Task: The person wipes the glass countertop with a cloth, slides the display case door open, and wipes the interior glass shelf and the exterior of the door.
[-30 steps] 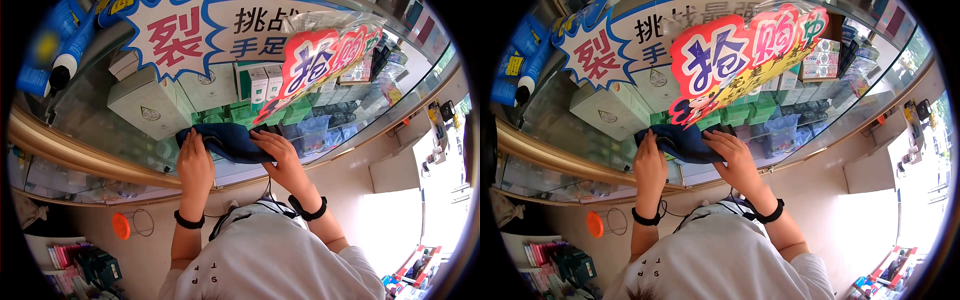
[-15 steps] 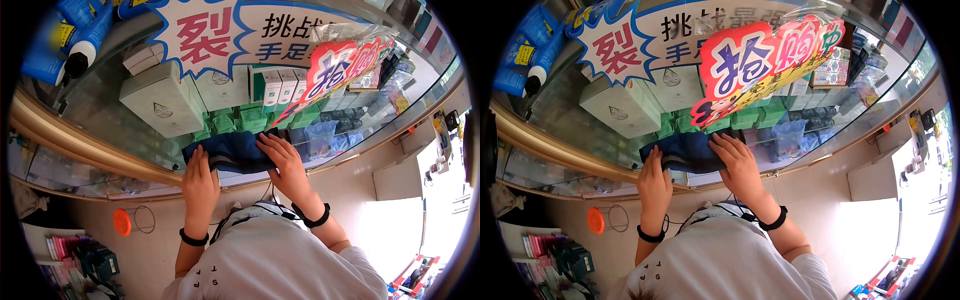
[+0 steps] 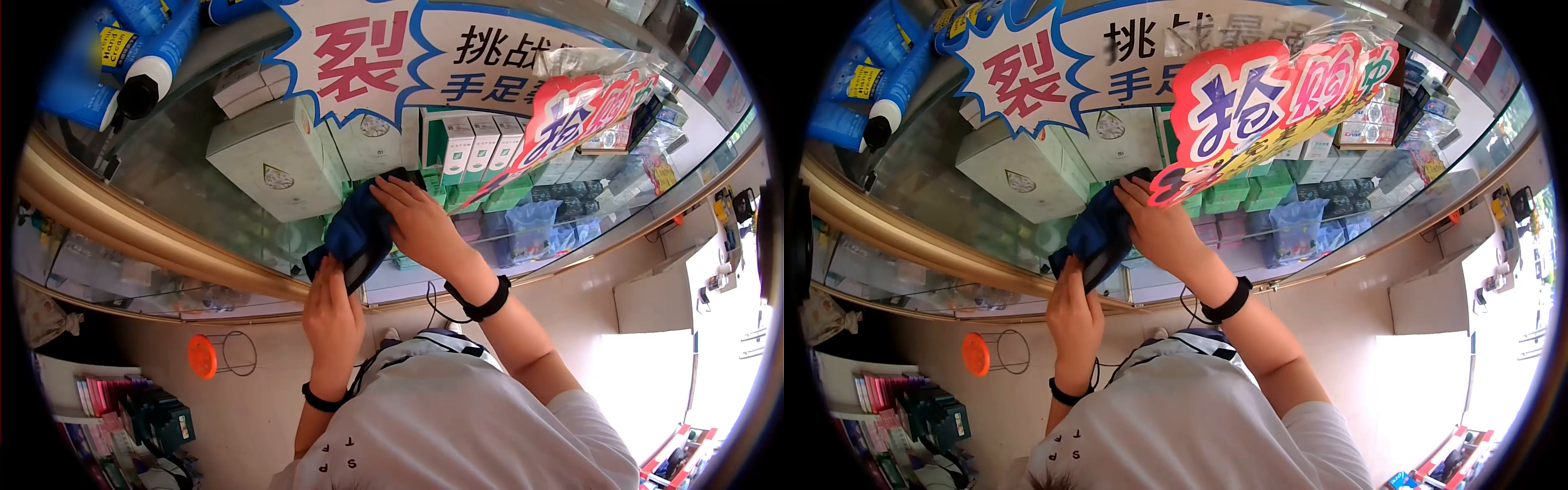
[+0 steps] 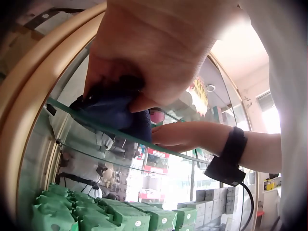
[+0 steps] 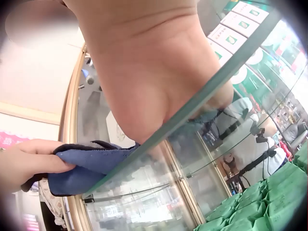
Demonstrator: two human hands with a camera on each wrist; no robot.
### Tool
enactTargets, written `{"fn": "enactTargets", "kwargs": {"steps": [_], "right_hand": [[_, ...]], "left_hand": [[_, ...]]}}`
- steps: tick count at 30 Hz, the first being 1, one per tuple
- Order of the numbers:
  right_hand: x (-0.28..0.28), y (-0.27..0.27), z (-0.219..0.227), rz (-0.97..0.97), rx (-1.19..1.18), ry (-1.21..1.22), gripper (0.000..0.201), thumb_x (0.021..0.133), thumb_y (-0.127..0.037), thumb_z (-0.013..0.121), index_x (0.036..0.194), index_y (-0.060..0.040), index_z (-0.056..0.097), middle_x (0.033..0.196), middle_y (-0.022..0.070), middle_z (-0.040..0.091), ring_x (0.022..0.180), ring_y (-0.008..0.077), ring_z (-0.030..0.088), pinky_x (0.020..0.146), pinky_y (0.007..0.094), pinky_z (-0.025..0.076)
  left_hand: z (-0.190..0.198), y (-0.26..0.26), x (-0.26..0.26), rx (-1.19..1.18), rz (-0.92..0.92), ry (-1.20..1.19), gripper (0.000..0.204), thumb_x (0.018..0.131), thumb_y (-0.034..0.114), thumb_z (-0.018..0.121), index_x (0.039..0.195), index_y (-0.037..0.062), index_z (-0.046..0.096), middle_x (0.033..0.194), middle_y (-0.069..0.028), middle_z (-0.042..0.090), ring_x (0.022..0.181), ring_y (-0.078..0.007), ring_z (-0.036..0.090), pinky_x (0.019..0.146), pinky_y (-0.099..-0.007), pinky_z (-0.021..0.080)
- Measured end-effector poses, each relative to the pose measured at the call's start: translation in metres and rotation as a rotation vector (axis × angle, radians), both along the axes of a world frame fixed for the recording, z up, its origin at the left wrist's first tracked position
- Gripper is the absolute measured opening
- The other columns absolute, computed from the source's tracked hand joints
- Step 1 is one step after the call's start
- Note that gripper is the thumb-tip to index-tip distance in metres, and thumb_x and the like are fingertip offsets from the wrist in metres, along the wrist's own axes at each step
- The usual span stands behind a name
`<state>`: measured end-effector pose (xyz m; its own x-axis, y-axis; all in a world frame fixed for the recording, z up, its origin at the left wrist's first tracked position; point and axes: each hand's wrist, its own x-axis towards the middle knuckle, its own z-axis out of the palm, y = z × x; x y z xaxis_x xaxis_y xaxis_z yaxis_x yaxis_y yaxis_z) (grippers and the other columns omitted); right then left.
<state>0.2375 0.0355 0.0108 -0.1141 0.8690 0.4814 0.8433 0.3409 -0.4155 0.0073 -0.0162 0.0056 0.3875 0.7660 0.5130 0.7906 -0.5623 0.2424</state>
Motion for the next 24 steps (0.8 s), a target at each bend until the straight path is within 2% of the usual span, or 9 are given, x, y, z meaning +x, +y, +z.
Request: {"fn": "enactTargets", "kwargs": {"steps": [5, 10, 19, 22, 24], "right_hand": [[-0.006, 0.004, -0.004, 0.058, 0.014, 0.06, 0.065, 0.083, 0.0, 0.068, 0.148, -0.003, 0.06, 0.158, 0.0143, 0.057, 0.149, 0.0352, 0.049, 0.125, 0.0482, 0.039], [-0.005, -0.024, 0.009, 0.121, -0.028, 0.072, 0.066, 0.083, 0.0, 0.069, 0.149, -0.0042, 0.06, 0.158, 0.0134, 0.057, 0.148, 0.0353, 0.049, 0.124, 0.0489, 0.04], [0.008, -0.096, 0.022, 0.1, -0.092, 0.125, 0.068, 0.08, 0.002, 0.07, 0.147, -0.005, 0.061, 0.158, 0.012, 0.058, 0.147, 0.0348, 0.05, 0.123, 0.0513, 0.041], [0.018, -0.102, 0.017, 0.07, -0.106, 0.187, 0.068, 0.078, 0.004, 0.068, 0.145, -0.0056, 0.063, 0.156, 0.0119, 0.059, 0.147, 0.0352, 0.051, 0.123, 0.0511, 0.041], [0.022, -0.102, 0.014, 0.055, -0.097, 0.226, 0.067, 0.077, 0.005, 0.067, 0.144, -0.0061, 0.065, 0.155, 0.0117, 0.061, 0.146, 0.0354, 0.052, 0.122, 0.051, 0.042]], "left_hand": [[-0.001, -0.003, 0.01, 0.041, 0.032, 0.029, 0.045, 0.092, 0.003, 0.066, 0.136, -0.0044, 0.058, 0.143, -0.0242, 0.065, 0.133, -0.0423, 0.063, 0.112, -0.0485, 0.053], [-0.002, -0.005, 0.013, 0.038, 0.055, 0.002, 0.046, 0.091, 0.002, 0.066, 0.135, -0.0041, 0.058, 0.144, -0.0232, 0.064, 0.135, -0.0419, 0.062, 0.112, -0.049, 0.052], [-0.001, -0.01, -0.001, -0.072, -0.07, -0.103, 0.055, 0.082, -0.001, 0.065, 0.137, -0.0043, 0.059, 0.149, -0.0239, 0.062, 0.139, -0.0436, 0.059, 0.117, -0.0496, 0.048], [-0.003, -0.012, 0.008, -0.055, -0.116, -0.099, 0.054, 0.081, -0.004, 0.064, 0.135, -0.0062, 0.059, 0.15, -0.0253, 0.061, 0.141, -0.0439, 0.057, 0.119, -0.0515, 0.046], [-0.004, -0.01, 0.016, -0.043, -0.208, -0.083, 0.052, 0.081, -0.006, 0.062, 0.132, -0.008, 0.059, 0.15, -0.0267, 0.06, 0.143, -0.044, 0.056, 0.121, -0.0531, 0.044]]}}
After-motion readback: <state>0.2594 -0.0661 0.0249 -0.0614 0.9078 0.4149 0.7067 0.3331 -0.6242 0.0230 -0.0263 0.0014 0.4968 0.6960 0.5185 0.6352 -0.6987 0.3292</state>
